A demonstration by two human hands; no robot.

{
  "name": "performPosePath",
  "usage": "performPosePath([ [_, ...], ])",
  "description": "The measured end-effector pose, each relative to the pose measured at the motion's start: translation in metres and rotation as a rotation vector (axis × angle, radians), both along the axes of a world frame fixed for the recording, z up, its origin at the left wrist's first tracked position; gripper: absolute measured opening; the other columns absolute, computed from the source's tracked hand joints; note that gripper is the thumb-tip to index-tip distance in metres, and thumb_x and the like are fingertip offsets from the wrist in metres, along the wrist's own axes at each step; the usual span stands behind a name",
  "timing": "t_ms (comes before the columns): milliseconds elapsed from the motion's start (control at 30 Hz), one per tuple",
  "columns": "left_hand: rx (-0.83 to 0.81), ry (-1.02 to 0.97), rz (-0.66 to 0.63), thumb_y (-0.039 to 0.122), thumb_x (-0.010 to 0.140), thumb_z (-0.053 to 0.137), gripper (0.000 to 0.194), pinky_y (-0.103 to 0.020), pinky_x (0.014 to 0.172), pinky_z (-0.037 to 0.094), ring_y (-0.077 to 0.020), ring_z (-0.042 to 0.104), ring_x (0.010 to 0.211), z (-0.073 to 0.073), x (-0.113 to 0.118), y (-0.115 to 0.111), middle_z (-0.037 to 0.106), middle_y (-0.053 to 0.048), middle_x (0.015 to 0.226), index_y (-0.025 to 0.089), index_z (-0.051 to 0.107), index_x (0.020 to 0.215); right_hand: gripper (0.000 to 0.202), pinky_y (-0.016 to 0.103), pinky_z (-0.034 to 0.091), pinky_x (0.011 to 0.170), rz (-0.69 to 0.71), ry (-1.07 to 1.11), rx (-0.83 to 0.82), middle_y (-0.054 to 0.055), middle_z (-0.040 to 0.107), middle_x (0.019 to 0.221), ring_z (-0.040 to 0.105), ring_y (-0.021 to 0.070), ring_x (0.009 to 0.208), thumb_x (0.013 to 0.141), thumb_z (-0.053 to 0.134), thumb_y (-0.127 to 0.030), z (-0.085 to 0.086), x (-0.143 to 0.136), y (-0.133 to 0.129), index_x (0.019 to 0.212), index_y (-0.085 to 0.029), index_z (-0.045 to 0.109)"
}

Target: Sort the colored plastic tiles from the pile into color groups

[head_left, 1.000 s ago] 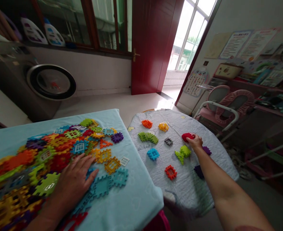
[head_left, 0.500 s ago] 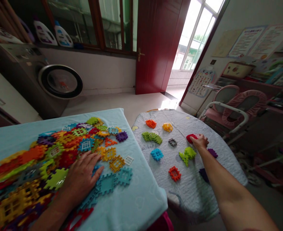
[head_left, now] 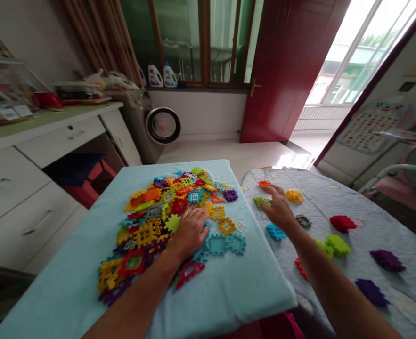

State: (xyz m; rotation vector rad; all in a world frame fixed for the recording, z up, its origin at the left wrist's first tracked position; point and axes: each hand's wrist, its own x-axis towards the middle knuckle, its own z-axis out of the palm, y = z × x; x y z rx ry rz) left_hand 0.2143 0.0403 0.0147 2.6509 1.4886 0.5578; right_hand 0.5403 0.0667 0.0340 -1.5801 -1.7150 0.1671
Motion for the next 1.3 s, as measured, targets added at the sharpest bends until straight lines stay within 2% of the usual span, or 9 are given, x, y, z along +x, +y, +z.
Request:
performPosePath([
  [133, 0.047, -0.042, 0.005, 0.029, 0.092, 0.054, 0.033, -0.052, 0.114, 0.037, -0.0276, 0.055, 0.126, 0.013, -0.011, -0.005, 0.066, -0.012, 0.130, 0.021, 0.067, 0.121, 0.039, 0.046, 0.043, 0.106, 0.355, -0.089, -0.108, 0.011, 0.057, 0.125, 0.056, 0.0265, 0.118, 0.081, 0.063, -0.027, 0.008, -0.078, 0.002, 0.120, -0.021, 0.061],
  [200, 0.083, -0.052, 0.048, 0.029, 0.092, 0.053, 0.033, -0.054, 0.116, 0.034, -0.0283, 0.054, 0.128, 0.020, -0.018, -0.004, 0.065, -0.011, 0.130, 0.022, 0.066, 0.122, 0.039, 0.044, 0.044, 0.103, 0.463, -0.148, -0.215, 0.012, 0.060, 0.122, 0.057, 0.0262, 0.114, 0.082, 0.064, -0.025, 0.012, -0.107, 0.005, 0.121, -0.019, 0.062],
  [300, 0.131, -0.035, 0.154, 0.030, 0.091, 0.055, 0.032, -0.056, 0.116, 0.031, -0.0304, 0.051, 0.130, 0.028, -0.030, 0.000, 0.064, -0.011, 0.132, 0.023, 0.067, 0.120, 0.043, 0.044, 0.042, 0.103, 0.482, -0.240, -0.280, 0.014, 0.060, 0.127, 0.055, 0.0292, 0.118, 0.082, 0.064, -0.022, 0.016, -0.144, 0.013, 0.125, -0.018, 0.061],
  [467, 0.127, 0.055, 0.343, 0.031, 0.088, 0.058, 0.033, -0.061, 0.112, 0.033, -0.0387, 0.045, 0.135, 0.027, -0.044, 0.006, 0.060, -0.017, 0.136, 0.018, 0.068, 0.117, 0.061, 0.044, 0.039, 0.105, 0.356, -0.298, -0.252, 0.015, 0.058, 0.136, 0.050, 0.0321, 0.125, 0.078, 0.056, -0.009, 0.010, -0.190, 0.030, 0.138, -0.017, 0.055],
  [667, 0.081, 0.057, 0.399, 0.028, 0.089, 0.056, 0.028, -0.050, 0.106, 0.042, -0.0338, 0.053, 0.126, 0.026, -0.049, 0.010, 0.062, -0.016, 0.132, 0.017, 0.069, 0.112, 0.059, 0.045, 0.036, 0.107, 0.422, -0.316, -0.252, 0.009, 0.054, 0.145, 0.047, 0.0310, 0.127, 0.077, 0.053, -0.007, -0.009, -0.204, 0.028, 0.133, -0.023, 0.062],
  [800, 0.070, 0.061, 0.483, 0.027, 0.090, 0.054, 0.027, -0.046, 0.100, 0.045, -0.0307, 0.058, 0.117, 0.030, -0.058, 0.014, 0.065, -0.013, 0.126, 0.018, 0.068, 0.111, 0.047, 0.040, 0.038, 0.098, 0.439, -0.299, -0.252, 0.006, 0.065, 0.123, 0.053, 0.0271, 0.109, 0.077, 0.052, -0.006, -0.005, -0.198, 0.023, 0.115, -0.024, 0.071],
  [1033, -0.009, 0.056, 0.627, 0.031, 0.088, 0.057, 0.033, -0.045, 0.100, 0.043, -0.0298, 0.057, 0.117, 0.031, -0.072, 0.019, 0.068, -0.010, 0.121, 0.021, 0.068, 0.118, 0.019, 0.038, 0.035, 0.087, 0.282, -0.264, -0.200, 0.007, 0.067, 0.094, 0.053, 0.0258, 0.099, 0.076, 0.057, -0.009, 0.004, -0.198, 0.017, 0.076, -0.021, 0.070],
  [1167, -0.056, 0.023, 0.591, 0.024, 0.087, 0.055, 0.034, -0.043, 0.100, 0.043, -0.0289, 0.058, 0.117, 0.030, -0.075, 0.021, 0.070, -0.009, 0.119, 0.022, 0.067, 0.119, 0.023, 0.040, 0.035, 0.093, 0.353, -0.206, -0.085, 0.007, 0.071, 0.106, 0.053, 0.0267, 0.105, 0.084, 0.056, -0.013, 0.000, -0.209, 0.016, 0.099, -0.023, 0.071],
  [1300, -0.074, -0.019, 0.545, 0.020, 0.088, 0.053, 0.034, -0.042, 0.101, 0.042, -0.0281, 0.058, 0.117, 0.029, -0.076, 0.023, 0.070, -0.008, 0.119, 0.022, 0.067, 0.118, 0.031, 0.045, 0.034, 0.100, 0.447, -0.213, -0.100, 0.009, 0.071, 0.117, 0.051, 0.0298, 0.115, 0.091, 0.057, -0.022, -0.007, -0.225, 0.017, 0.121, -0.022, 0.066],
])
